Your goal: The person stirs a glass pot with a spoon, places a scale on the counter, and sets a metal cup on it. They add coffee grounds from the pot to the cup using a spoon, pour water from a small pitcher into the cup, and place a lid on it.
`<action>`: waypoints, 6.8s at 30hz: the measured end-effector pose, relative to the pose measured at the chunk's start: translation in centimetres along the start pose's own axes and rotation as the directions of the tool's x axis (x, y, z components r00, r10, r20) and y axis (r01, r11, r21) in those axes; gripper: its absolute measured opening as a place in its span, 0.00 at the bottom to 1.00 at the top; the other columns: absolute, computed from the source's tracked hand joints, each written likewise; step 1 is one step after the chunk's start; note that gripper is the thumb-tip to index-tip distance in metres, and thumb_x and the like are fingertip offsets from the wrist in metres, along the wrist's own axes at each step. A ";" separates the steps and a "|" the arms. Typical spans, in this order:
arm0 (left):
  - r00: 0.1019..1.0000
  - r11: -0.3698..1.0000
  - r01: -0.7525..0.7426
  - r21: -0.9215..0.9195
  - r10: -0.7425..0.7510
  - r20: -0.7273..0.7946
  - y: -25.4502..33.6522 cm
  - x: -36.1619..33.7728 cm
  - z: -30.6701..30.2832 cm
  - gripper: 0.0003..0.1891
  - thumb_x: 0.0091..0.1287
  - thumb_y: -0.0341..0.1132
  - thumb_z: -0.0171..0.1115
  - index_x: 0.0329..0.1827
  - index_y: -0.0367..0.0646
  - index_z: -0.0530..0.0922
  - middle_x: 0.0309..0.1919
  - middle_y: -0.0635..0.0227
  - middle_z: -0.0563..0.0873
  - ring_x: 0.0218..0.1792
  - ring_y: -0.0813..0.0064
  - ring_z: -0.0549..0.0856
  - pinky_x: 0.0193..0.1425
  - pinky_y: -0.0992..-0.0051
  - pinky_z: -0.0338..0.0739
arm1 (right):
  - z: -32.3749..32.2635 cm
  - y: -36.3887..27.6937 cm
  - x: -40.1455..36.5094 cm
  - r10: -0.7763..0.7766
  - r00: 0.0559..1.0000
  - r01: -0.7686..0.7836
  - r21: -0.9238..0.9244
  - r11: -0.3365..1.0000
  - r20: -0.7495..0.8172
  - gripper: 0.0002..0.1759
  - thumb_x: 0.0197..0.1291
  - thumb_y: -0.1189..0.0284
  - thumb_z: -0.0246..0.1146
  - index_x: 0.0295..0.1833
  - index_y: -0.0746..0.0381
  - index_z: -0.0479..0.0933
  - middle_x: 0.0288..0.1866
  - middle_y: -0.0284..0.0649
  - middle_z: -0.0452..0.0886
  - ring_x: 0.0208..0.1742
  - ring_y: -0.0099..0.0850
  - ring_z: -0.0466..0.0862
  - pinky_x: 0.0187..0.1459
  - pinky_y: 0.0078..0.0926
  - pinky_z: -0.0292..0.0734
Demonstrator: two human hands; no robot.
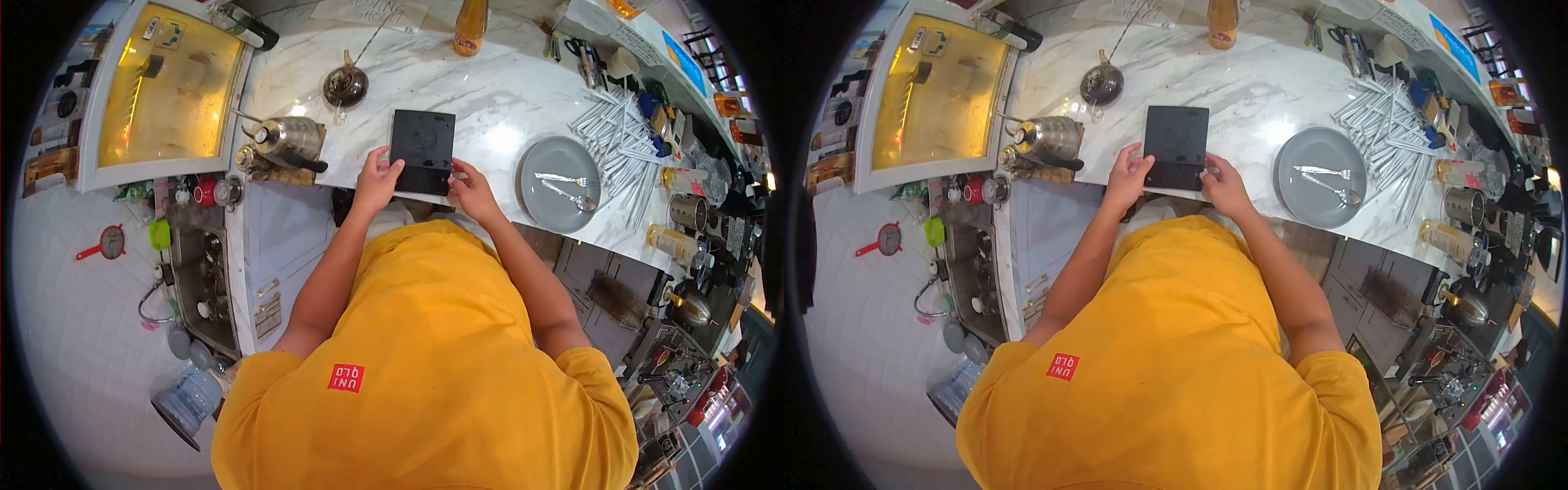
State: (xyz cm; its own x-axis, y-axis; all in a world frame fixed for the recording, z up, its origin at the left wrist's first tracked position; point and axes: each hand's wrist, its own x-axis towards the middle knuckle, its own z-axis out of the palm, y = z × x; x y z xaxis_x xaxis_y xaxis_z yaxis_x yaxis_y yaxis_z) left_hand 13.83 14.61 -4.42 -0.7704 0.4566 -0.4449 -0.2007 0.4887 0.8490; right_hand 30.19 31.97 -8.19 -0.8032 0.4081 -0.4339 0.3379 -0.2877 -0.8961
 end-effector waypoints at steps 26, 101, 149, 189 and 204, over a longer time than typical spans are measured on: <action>0.975 0.983 -0.170 -0.066 0.158 -0.155 -1.9 -6.1 -2.5 0.23 0.70 0.36 0.69 0.67 0.42 0.77 0.56 0.61 0.86 0.48 0.75 0.86 0.49 0.74 0.80 | -1.2 -5.5 -3.1 0.005 0.998 -0.012 -0.123 0.992 -0.058 0.20 0.73 0.68 0.61 0.67 0.62 0.75 0.48 0.37 0.84 0.40 0.24 0.84 0.40 0.23 0.78; 0.743 0.892 -0.211 -0.399 -0.119 -0.659 -23.4 -23.1 -49.3 0.17 0.77 0.30 0.60 0.66 0.38 0.75 0.55 0.64 0.85 0.56 0.77 0.82 0.64 0.75 0.75 | 69.3 -7.5 8.7 -0.484 0.547 0.835 -0.398 0.381 0.683 0.51 0.46 0.66 0.83 0.75 0.62 0.64 0.65 0.52 0.78 0.65 0.50 0.80 0.64 0.42 0.76; 0.963 0.984 -0.147 -0.103 0.166 0.214 -3.4 -8.3 -10.8 0.18 0.75 0.32 0.63 0.66 0.41 0.78 0.54 0.66 0.85 0.47 0.83 0.81 0.54 0.79 0.76 | 7.6 -10.6 -5.4 -0.498 0.845 0.290 -0.614 0.734 -0.196 0.48 0.49 0.69 0.80 0.75 0.64 0.65 0.71 0.50 0.73 0.72 0.45 0.74 0.73 0.38 0.69; 0.904 0.946 -0.325 -0.015 0.316 0.288 3.3 0.1 -11.8 0.18 0.74 0.36 0.64 0.64 0.42 0.79 0.51 0.66 0.88 0.49 0.76 0.85 0.52 0.72 0.79 | 9.1 -12.4 -3.6 -0.610 0.771 0.245 -0.800 0.548 -0.182 0.55 0.51 0.63 0.81 0.81 0.58 0.58 0.78 0.58 0.61 0.76 0.55 0.66 0.73 0.46 0.67; 0.946 0.970 -0.222 -0.103 0.240 0.218 -0.1 -6.1 -9.0 0.17 0.74 0.34 0.64 0.63 0.39 0.79 0.48 0.64 0.88 0.44 0.80 0.85 0.48 0.77 0.80 | 10.3 -9.8 -8.3 -0.586 0.810 0.424 -0.666 0.614 -0.024 0.21 0.60 0.68 0.73 0.57 0.63 0.78 0.46 0.44 0.81 0.49 0.44 0.82 0.51 0.40 0.77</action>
State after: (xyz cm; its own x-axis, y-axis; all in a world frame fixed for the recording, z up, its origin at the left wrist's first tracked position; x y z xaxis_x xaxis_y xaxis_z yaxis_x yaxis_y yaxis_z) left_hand 13.11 5.05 0.82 -0.6453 0.7110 -0.2795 -0.0859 0.2960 0.9513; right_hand 28.48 22.50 5.11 -0.8371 0.5196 0.1711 0.1931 0.5734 -0.7962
